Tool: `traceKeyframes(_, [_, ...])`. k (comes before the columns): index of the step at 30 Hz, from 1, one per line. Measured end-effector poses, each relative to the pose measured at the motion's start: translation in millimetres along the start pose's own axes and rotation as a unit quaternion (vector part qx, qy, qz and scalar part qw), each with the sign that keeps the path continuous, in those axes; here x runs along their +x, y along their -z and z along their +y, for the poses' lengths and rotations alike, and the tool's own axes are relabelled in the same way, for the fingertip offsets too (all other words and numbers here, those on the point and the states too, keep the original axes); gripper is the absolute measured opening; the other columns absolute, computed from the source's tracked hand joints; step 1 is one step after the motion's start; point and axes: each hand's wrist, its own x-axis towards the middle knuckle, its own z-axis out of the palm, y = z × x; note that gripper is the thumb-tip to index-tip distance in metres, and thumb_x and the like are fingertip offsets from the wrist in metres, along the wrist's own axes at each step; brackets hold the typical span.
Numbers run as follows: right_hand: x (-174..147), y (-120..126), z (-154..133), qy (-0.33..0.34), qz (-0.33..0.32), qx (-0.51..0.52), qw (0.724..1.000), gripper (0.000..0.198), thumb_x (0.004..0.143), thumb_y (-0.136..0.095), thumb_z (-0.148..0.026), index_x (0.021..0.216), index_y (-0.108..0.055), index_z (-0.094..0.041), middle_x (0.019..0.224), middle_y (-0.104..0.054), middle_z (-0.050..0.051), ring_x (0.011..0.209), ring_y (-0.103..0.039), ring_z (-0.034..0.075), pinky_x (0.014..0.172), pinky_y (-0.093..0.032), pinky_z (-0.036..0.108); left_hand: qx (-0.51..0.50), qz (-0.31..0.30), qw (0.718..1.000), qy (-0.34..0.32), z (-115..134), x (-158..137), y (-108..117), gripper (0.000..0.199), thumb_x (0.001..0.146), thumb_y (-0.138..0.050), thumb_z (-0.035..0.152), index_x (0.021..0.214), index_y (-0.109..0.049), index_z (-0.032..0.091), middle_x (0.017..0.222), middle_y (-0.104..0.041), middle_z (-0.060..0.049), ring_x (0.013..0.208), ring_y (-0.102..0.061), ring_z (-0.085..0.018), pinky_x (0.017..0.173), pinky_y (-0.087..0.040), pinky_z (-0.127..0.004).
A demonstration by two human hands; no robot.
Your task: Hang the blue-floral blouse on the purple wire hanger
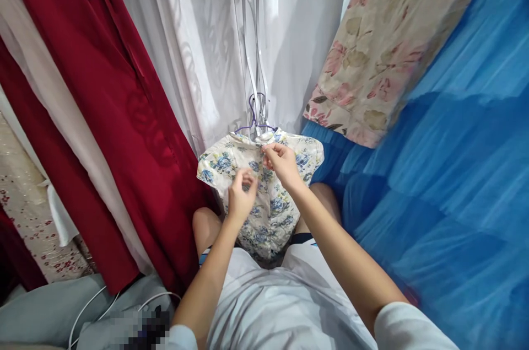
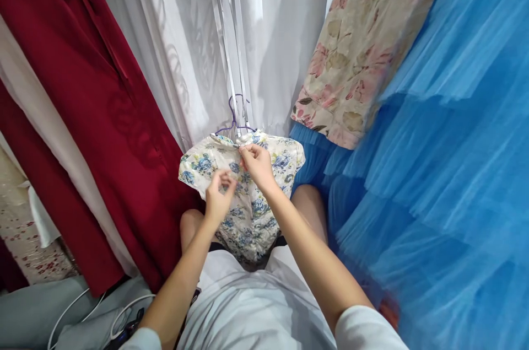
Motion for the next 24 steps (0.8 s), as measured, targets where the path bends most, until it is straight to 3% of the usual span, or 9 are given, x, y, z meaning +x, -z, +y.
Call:
traceKeyframes(2, [-2.3, 1.0, -6.7, 0.017, -0.009, -0.03, 0.999, 0.026, 0.082, -0.064, -0.044, 0.075, -0.059, -0.019, 0.051, -0.057, -0.002, 0.041, -0.046, 0.011, 0.043, -0.034, 0.023, 0.012, 0.047, 0.997, -0.055, 16.7, 36.7, 14.9, 0.036, 0.095, -0.054, 0.027, 0.13, -0.054, 0.02, 0.089, -0.065, -0.004, 0.079, -0.061, -0.015, 0.079, -0.05, -0.028])
traceKeyframes(5, [-3.5, 2.1, -17.0, 0.037, -0.025, -0.05, 0.998, 0.029, 0.084, -0.063, -0.046, 0.076, -0.058, -0.019, 0.052, -0.058, -0.001, 0.043, -0.048, 0.011, 0.045, -0.036, 0.024, 0.053, -0.012, 0.991, -0.12, 35.0, 78.9, 26.8, 0.027, 0.097, -0.052, 0.032, 0.119, -0.063, 0.021, 0.092, -0.066, -0.005, 0.078, -0.06, -0.015, 0.074, -0.048, -0.026])
traceKeyframes(8, [-3.6, 2.3, -20.1, 0.05, -0.03, -0.068, 0.996, 0.029, 0.085, -0.061, -0.046, 0.075, -0.056, -0.019, 0.052, -0.057, -0.001, 0.043, -0.048, 0.011, 0.046, -0.036, 0.024, 0.084, -0.046, 0.983, -0.156, 43.3, 95.7, 26.0, 0.02, 0.096, -0.054, 0.034, 0.096, -0.067, 0.019, 0.088, -0.067, -0.004, 0.077, -0.061, -0.015, 0.072, -0.047, -0.026])
traceKeyframes(11, [-3.0, 0.0, -10.3, 0.068, -0.015, -0.103, 0.992, 0.026, 0.086, -0.059, -0.043, 0.075, -0.052, -0.021, 0.05, -0.052, -0.003, 0.044, -0.045, 0.011, 0.046, -0.033, 0.024, 0.074, -0.01, 0.983, -0.169, 46.1, 97.3, 18.1, 0.02, 0.096, -0.053, 0.032, 0.088, -0.064, 0.018, 0.084, -0.066, -0.004, 0.079, -0.062, -0.016, 0.074, -0.047, -0.027])
traceKeyframes(17, [-9.0, 4.6, 29.1, 0.013, 0.004, -0.181, 0.983, 0.022, 0.079, -0.061, -0.038, 0.07, -0.054, -0.02, 0.051, -0.05, -0.002, 0.046, -0.042, 0.012, 0.046, -0.026, 0.025, -0.005, 0.104, 0.987, -0.12, 34.7, 114.1, 17.2, 0.021, 0.096, -0.053, 0.035, 0.086, -0.063, 0.018, 0.08, -0.065, -0.003, 0.078, -0.062, -0.016, 0.075, -0.047, -0.026])
traceKeyframes(21, [-25.2, 15.3, 43.2, -0.021, -0.011, -0.169, 0.985, 0.024, 0.078, -0.059, -0.039, 0.066, -0.052, -0.02, 0.05, -0.047, -0.003, 0.045, -0.04, 0.012, 0.046, -0.027, 0.024, -0.029, 0.208, 0.974, -0.079, 1.5, 140.3, 51.1, 0.023, 0.093, -0.056, 0.035, 0.083, -0.063, 0.016, 0.076, -0.062, -0.002, 0.076, -0.06, -0.015, 0.075, -0.046, -0.025])
traceKeyframes(24, [-37.9, 16.1, 44.8, -0.032, -0.017, -0.147, 0.988, 0.023, 0.08, -0.057, -0.039, 0.067, -0.051, -0.02, 0.049, -0.045, -0.005, 0.043, -0.037, 0.01, 0.045, -0.026, 0.024, -0.076, 0.273, 0.959, 0.017, -34.5, 146.3, 80.6, 0.022, 0.091, -0.058, 0.033, 0.078, -0.061, 0.015, 0.071, -0.058, -0.001, 0.071, -0.057, -0.013, 0.071, -0.044, -0.024])
